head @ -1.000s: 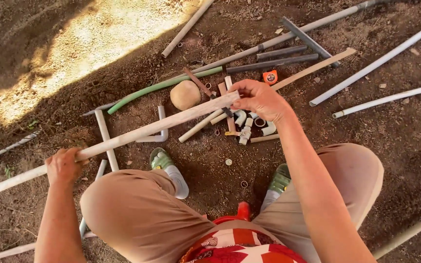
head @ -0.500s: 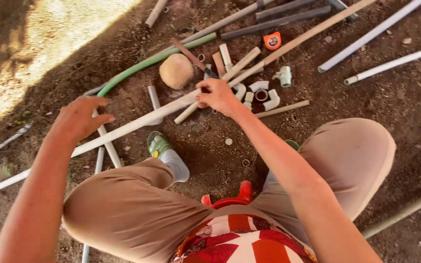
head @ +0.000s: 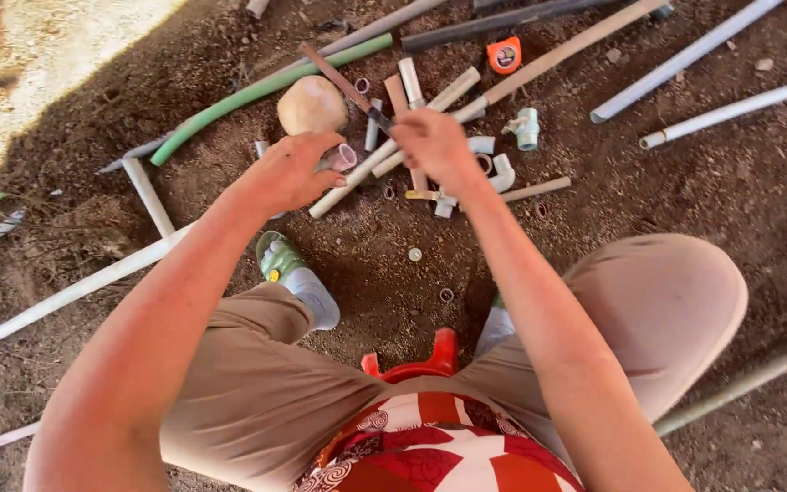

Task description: The person is selecting PVC pipes from a pile and using a manual hacksaw to cut them to size on the ground.

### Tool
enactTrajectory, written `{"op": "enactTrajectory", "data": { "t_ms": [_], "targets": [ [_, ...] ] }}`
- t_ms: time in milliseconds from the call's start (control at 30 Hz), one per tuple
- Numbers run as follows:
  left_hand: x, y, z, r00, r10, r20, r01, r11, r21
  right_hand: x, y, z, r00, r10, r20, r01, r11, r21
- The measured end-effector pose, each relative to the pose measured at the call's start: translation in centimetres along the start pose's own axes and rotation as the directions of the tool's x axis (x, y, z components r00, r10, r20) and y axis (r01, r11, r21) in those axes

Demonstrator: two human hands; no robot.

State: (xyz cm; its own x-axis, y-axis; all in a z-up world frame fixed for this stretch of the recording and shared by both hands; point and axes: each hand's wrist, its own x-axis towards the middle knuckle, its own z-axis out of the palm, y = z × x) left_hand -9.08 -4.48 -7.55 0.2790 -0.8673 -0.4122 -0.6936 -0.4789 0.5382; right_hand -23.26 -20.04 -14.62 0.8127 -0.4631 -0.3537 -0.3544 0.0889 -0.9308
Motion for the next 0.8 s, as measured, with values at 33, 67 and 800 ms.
{"op": "enactTrajectory", "data": {
  "t_ms": [33, 67, 800],
  "targets": [
    [-0.2, 0.2, -0.4, 1.0, -0.031, 0.006, 0.031, 0.999, 0.019, 1.3, 2.2, -0.7, 0.988, 0.123, -0.094, -0.111, 0.985, 0.13],
    [-0.2, 0.5, -0.9, 0.999, -0.052, 0.015, 0.052, 0.998, 0.045, 2.6, 4.3, -1.4, 0.95, 0.254, -0.179, -0.2, 0.941, 0.274],
    [3.8, 0.8, -3.6, 0.987, -0.12, 0.105, 0.099, 0.978, 0.186, 7.7, 8.0, 4.8, 0.898, 0.358, -0.257, -0.406, 0.899, -0.166]
  ]
}}
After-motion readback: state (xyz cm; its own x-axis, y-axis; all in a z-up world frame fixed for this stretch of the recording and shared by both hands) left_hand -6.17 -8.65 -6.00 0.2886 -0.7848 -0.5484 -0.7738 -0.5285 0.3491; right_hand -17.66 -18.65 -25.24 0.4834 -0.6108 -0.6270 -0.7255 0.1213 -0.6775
